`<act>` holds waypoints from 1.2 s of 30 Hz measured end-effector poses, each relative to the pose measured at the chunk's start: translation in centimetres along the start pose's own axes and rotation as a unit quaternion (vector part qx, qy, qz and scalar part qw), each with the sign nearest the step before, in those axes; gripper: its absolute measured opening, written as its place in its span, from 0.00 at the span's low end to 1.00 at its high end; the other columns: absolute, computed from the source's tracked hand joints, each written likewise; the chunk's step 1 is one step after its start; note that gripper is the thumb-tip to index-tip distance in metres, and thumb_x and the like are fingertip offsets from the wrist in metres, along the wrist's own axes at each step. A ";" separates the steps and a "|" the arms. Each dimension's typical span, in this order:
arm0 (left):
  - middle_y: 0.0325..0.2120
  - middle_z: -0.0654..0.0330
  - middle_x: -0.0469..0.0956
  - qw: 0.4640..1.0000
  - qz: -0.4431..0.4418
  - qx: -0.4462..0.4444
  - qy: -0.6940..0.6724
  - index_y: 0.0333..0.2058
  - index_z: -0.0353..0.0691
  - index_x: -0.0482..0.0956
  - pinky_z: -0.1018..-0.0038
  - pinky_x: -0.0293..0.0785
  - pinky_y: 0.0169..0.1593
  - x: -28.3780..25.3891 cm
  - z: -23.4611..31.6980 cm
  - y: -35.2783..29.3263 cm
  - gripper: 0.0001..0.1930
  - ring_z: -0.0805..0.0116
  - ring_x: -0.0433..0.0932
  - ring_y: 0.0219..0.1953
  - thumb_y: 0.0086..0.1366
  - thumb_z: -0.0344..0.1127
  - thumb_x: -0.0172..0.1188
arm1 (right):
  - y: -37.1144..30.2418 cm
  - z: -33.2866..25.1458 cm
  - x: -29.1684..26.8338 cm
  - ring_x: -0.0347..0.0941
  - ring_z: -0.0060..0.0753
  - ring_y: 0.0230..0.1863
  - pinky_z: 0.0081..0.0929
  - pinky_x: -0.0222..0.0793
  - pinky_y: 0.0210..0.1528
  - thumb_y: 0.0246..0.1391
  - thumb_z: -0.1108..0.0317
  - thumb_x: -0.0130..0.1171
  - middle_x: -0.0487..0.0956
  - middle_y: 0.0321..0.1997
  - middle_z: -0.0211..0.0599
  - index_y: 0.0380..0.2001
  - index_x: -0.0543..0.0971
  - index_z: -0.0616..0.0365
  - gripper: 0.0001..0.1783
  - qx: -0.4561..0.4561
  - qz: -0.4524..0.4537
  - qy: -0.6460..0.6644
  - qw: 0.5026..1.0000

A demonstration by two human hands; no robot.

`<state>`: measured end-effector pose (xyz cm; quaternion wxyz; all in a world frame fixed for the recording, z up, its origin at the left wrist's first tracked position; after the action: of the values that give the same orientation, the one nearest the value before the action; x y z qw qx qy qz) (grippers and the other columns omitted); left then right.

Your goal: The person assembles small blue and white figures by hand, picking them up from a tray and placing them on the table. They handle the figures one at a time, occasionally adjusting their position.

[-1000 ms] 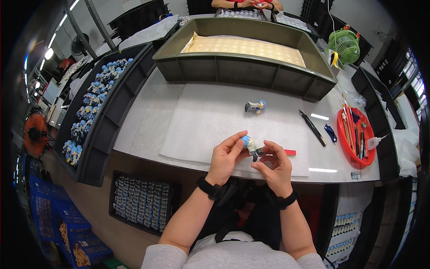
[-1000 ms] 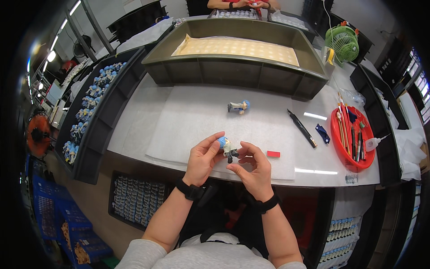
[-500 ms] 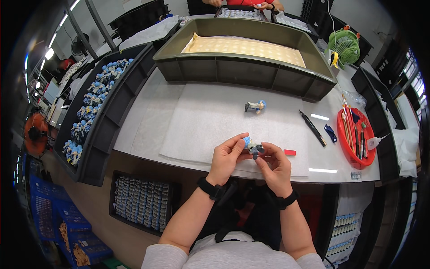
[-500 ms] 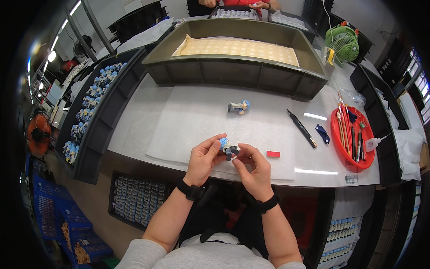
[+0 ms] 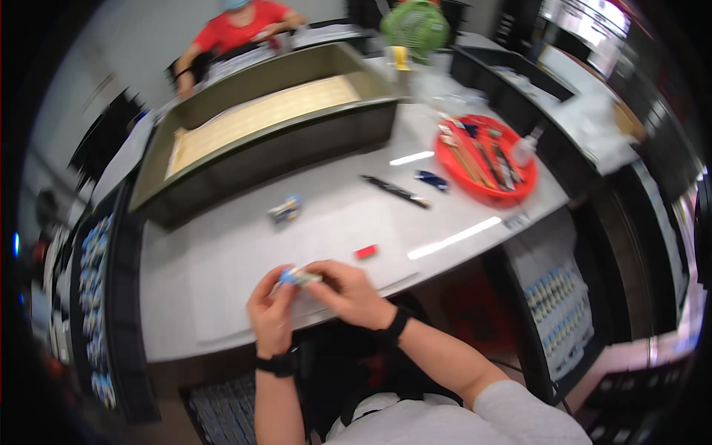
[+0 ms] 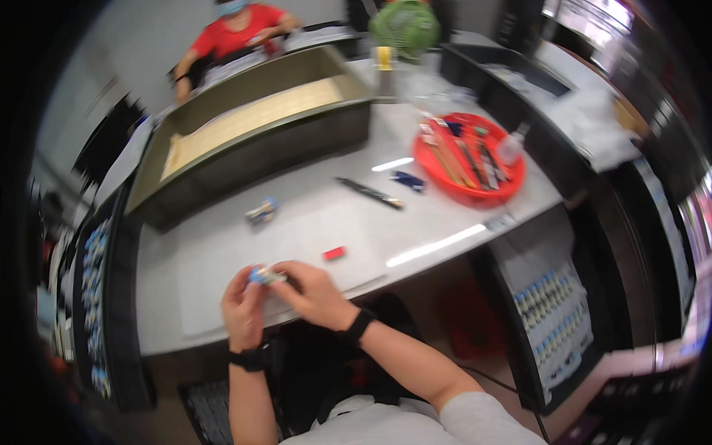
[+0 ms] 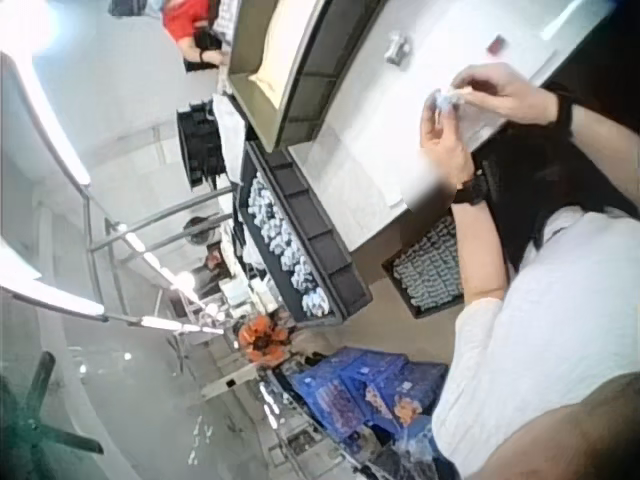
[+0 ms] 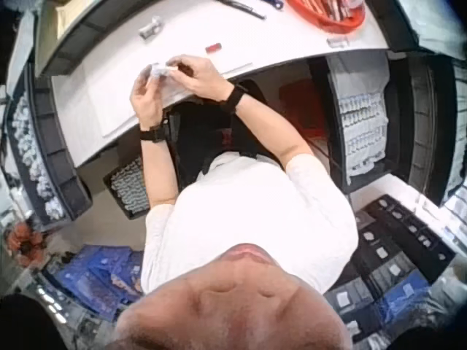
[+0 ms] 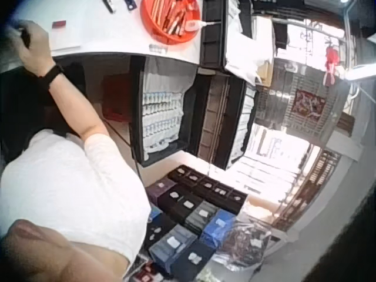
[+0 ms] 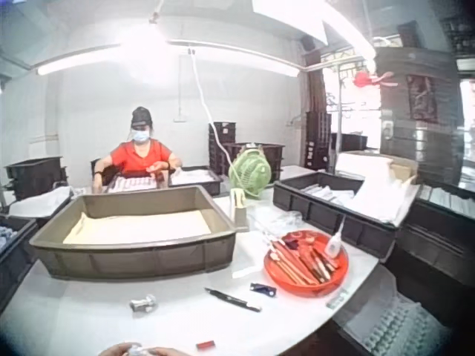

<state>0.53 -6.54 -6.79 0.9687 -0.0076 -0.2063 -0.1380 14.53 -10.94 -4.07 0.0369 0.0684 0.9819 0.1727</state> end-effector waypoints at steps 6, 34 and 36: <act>0.46 0.53 0.71 0.999 0.020 0.003 0.039 0.53 0.33 0.65 0.75 0.70 0.50 -0.8 -0.2 -0.1 0.18 0.65 0.73 0.47 0.65 0.30 0.49 | -2.0 0.1 -6.6 0.70 0.18 0.34 0.17 0.69 0.37 0.57 0.70 0.52 0.75 0.34 0.32 0.47 0.71 0.62 0.15 0.091 -0.003 0.138 0.986; 0.42 0.61 0.73 0.984 0.019 0.025 0.176 0.49 0.36 0.70 0.85 0.70 0.43 -2.2 -0.3 0.9 0.14 0.78 0.72 0.39 0.65 0.31 0.51 | -43.4 16.4 -63.8 0.77 0.41 0.37 0.33 0.70 0.41 0.39 0.66 0.65 0.80 0.32 0.43 0.33 0.79 0.58 0.15 0.454 0.524 -0.470 0.546; 0.41 0.61 0.73 0.983 0.034 0.018 0.177 0.48 0.36 0.70 0.85 0.70 0.43 -1.5 -0.4 0.6 0.13 0.78 0.72 0.39 0.65 0.30 0.51 | -43.7 17.1 -64.5 0.76 0.43 0.39 0.34 0.69 0.43 0.42 0.65 0.62 0.79 0.34 0.45 0.35 0.79 0.58 0.15 0.434 0.518 -0.473 0.566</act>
<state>-0.44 -5.60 -7.77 0.9940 0.0277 -0.0341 -0.0999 74.59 -55.42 -32.02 0.3659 0.6447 0.5778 -0.3415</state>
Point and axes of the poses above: each hand's wrist, its own y-axis towards the middle knuckle, its own x-axis out of the palm, z = x × y, the point moved 7 cm from there along y, towards the middle knuckle
